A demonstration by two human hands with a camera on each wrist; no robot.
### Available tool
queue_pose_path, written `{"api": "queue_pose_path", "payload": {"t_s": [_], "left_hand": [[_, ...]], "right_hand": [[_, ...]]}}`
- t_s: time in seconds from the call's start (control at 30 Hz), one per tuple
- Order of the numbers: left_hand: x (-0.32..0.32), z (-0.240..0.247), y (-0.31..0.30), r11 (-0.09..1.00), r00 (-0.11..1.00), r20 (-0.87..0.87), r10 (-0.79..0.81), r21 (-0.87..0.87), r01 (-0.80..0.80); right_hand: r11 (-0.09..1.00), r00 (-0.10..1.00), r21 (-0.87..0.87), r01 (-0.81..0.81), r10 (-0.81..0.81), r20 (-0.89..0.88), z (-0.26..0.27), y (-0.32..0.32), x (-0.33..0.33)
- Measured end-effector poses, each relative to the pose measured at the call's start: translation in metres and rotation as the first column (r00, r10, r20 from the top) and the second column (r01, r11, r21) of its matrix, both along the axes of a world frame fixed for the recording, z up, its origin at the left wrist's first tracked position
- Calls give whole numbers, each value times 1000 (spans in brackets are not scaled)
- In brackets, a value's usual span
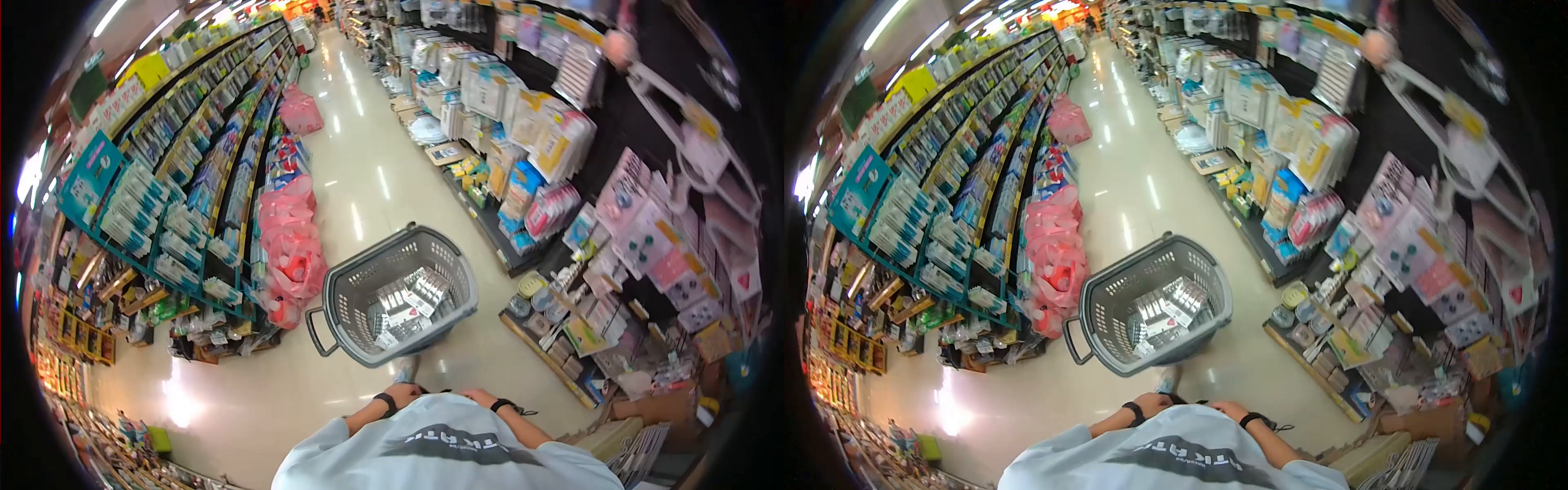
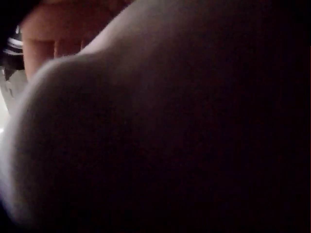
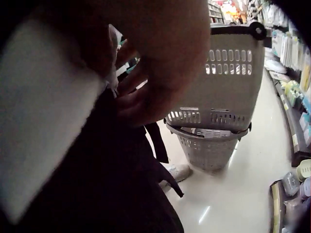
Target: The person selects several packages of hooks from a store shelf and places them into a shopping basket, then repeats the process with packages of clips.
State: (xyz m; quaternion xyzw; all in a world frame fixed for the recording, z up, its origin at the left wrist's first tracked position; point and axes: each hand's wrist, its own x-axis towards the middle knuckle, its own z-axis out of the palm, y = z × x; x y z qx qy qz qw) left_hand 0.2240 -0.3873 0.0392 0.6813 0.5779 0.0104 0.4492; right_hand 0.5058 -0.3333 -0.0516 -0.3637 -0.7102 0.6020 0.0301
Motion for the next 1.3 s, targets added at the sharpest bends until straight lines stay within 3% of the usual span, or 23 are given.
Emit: {"api": "queue_pose_path", "payload": {"t_s": [0.03, 0.1, 0.13, 0.2, 0.23, 0.33, 0.43, 0.5, 0.53, 0.6, 0.77, 0.83, 0.9, 0.97, 1.03, 1.13, 1.2, 1.3], "left_hand": [[-18, -3, 8, 998, 998, 22, 57, -36, -56], [-48, -3, 17, 992, 992, 33, 118, -45, -117], [-59, -10, 18, 984, 984, 48, 173, -44, -171], [-85, 12, 35, 987, 990, 52, 130, -105, -124], [-96, 11, 37, 985, 985, 55, 165, -66, -162], [-122, 6, 48, 984, 977, 124, 175, -48, -170], [-133, 7, 56, 994, 982, 154, 108, -25, -106], [-138, 10, 61, 994, 979, 172, 111, -9, -111], [-140, 10, 64, 992, 973, 195, 124, -46, -118], [-143, 11, 65, 985, 966, 194, 170, -76, -158], [-149, 26, 70, 984, 976, 177, 124, -149, -98], [-152, 28, 77, 967, 931, 263, 252, -108, -231], [-153, 24, 83, 965, 949, 228, 217, -197, -173], [-156, 19, 84, 966, 959, 214, 184, -219, -136], [-158, 15, 85, 963, 961, 222, 163, -247, -106], [-160, 14, 95, 945, 933, 297, 206, -306, -111], [-162, 13, 100, 960, 939, 310, 147, -274, -60], [-165, 7, 101, 959, 928, 354, 120, -284, -16]], "right_hand": [[1000, 1000, 7, -15, 15, 22, 5, 16, -15], [989, 997, -142, 46, -37, 67, 21, 21, -46], [993, 987, -29, -115, 118, 112, 28, 28, -57], [982, 983, -159, -102, 124, 135, 53, 45, -89], [998, 994, 43, -42, 37, 101, 15, 38, -90], [990, 967, -144, -10, 46, 251, 29, 48, -114], [989, 940, -136, -58, 100, 326, 37, 48, -130], [993, 963, 115, -6, -26, 270, 44, 44, -143], [997, 955, 82, -15, -10, 297, 48, 44, -148], [984, 823, 121, -134, 43, 567, 66, 48, -159], [991, 768, 5, -131, 98, 633, 89, 56, -183], [986, 864, 143, -84, 1, 503, 92, 53, -185], [992, 858, 82, -96, 40, 512, 84, 53, -183], [996, 910, -68, -60, 83, 405, 55, 37, -171], [944, 953, -330, 20, 81, 291, 66, 53, -187], [907, 965, -412, 85, 28, 262, 46, 38, -175], [678, 956, -674, 295, -205, 212, 48, 39, -180], [535, 956, -795, 286, -217, 198, 58, 42, -180]]}}
